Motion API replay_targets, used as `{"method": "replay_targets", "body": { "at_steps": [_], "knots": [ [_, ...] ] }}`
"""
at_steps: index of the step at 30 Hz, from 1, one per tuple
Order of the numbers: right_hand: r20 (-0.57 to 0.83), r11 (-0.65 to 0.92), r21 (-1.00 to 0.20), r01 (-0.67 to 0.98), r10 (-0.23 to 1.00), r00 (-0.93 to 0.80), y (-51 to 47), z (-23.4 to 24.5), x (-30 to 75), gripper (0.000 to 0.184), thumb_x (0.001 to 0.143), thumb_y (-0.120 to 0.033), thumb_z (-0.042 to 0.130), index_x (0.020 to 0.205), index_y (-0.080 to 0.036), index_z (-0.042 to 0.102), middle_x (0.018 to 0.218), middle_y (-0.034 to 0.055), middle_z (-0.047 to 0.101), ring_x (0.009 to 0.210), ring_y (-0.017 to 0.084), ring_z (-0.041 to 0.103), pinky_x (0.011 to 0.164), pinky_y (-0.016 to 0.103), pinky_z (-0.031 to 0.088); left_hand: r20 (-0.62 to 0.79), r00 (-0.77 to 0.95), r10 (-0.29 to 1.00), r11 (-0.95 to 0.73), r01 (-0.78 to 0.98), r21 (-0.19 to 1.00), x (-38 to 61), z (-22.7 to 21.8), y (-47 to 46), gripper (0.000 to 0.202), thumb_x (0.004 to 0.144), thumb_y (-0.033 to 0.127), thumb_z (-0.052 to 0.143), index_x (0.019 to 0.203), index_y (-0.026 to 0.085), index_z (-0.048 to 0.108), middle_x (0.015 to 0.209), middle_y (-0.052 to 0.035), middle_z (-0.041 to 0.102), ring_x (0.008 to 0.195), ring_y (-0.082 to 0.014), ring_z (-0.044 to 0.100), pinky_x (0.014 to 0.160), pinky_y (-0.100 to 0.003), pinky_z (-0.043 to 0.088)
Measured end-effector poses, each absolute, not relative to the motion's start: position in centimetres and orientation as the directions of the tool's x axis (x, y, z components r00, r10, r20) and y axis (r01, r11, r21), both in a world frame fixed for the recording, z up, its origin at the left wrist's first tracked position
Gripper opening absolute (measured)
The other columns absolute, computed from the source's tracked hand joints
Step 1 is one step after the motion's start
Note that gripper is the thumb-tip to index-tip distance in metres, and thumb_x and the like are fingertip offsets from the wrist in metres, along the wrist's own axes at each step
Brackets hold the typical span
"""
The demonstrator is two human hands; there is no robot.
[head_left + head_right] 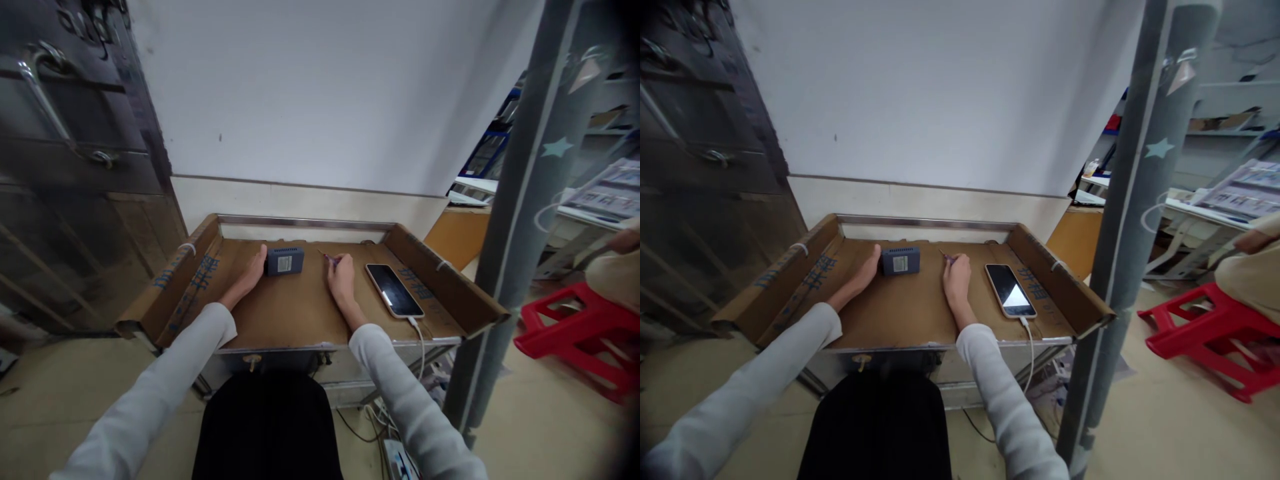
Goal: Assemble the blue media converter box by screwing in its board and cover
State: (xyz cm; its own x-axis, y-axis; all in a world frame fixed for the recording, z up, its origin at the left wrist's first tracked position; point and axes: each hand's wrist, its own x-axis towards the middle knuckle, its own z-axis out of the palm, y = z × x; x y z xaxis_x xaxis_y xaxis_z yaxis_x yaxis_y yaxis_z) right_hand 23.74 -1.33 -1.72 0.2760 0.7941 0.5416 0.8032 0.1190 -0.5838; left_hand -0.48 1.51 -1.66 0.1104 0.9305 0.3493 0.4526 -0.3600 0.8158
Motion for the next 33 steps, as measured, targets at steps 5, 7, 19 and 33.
{"method": "replay_targets", "body": {
  "at_steps": [5, 7, 19, 33],
  "knots": [
    [0.649, 0.282, -0.663, 0.693, 0.677, 0.346, -1.1, 0.1, 24.6, 0.023, 0.09, -0.035, 0.045, 0.1, -0.015, 0.049, 0.098, 0.0119, 0.058, 0.085, 0.019, 0.057, 0.078, 0.033, 0.048, 0.352, 0.2, 0.914, -0.401, 0.317, 0.86, -0.5, -1.2, 0.9, 0.044, 0.087, 0.056, 0.041, 0.098, 0.017, 0.058, 0.103, -0.0074, 0.066, 0.102, -0.021, 0.06, 0.09, -0.032, 0.047],
    [0.707, 0.414, -0.68, 0.606, 0.587, 0.393, -0.9, 1.8, 24.3, 0.026, 0.087, -0.04, 0.051, 0.097, -0.015, 0.054, 0.094, 0.0097, 0.058, 0.084, 0.019, 0.058, 0.076, 0.033, 0.049, 0.353, 0.247, 0.903, -0.415, 0.279, 0.866, -0.5, -1.1, 0.8, 0.042, 0.083, 0.055, 0.05, 0.097, 0.016, 0.055, 0.1, -0.0072, 0.066, 0.095, -0.0202, 0.062, 0.086, -0.032, 0.049],
    [0.751, 0.759, -0.649, -0.046, 0.649, 0.123, 2.8, 8.9, 16.4, 0.029, 0.087, -0.045, 0.054, 0.107, -0.025, 0.06, 0.107, 0.0053, 0.059, 0.074, 0.011, 0.064, 0.069, 0.028, 0.056, 0.354, 0.413, 0.839, -0.48, 0.256, 0.839, -0.6, -2.1, 2.1, 0.04, 0.075, 0.044, 0.069, 0.102, 0.016, 0.057, 0.106, -0.0096, 0.068, 0.098, -0.0231, 0.064, 0.087, -0.037, 0.051],
    [0.813, 0.812, -0.58, 0.057, 0.582, -0.006, 1.3, 8.1, 15.0, 0.025, 0.09, -0.042, 0.05, 0.104, -0.025, 0.061, 0.099, 0.0023, 0.055, 0.074, 0.009, 0.064, 0.069, 0.024, 0.054, 0.362, 0.412, 0.836, -0.505, 0.32, 0.802, -0.7, -1.7, 1.9, 0.039, 0.076, 0.046, 0.068, 0.099, 0.017, 0.058, 0.1, -0.0081, 0.069, 0.093, -0.0237, 0.065, 0.082, -0.036, 0.052]
  ]
}}
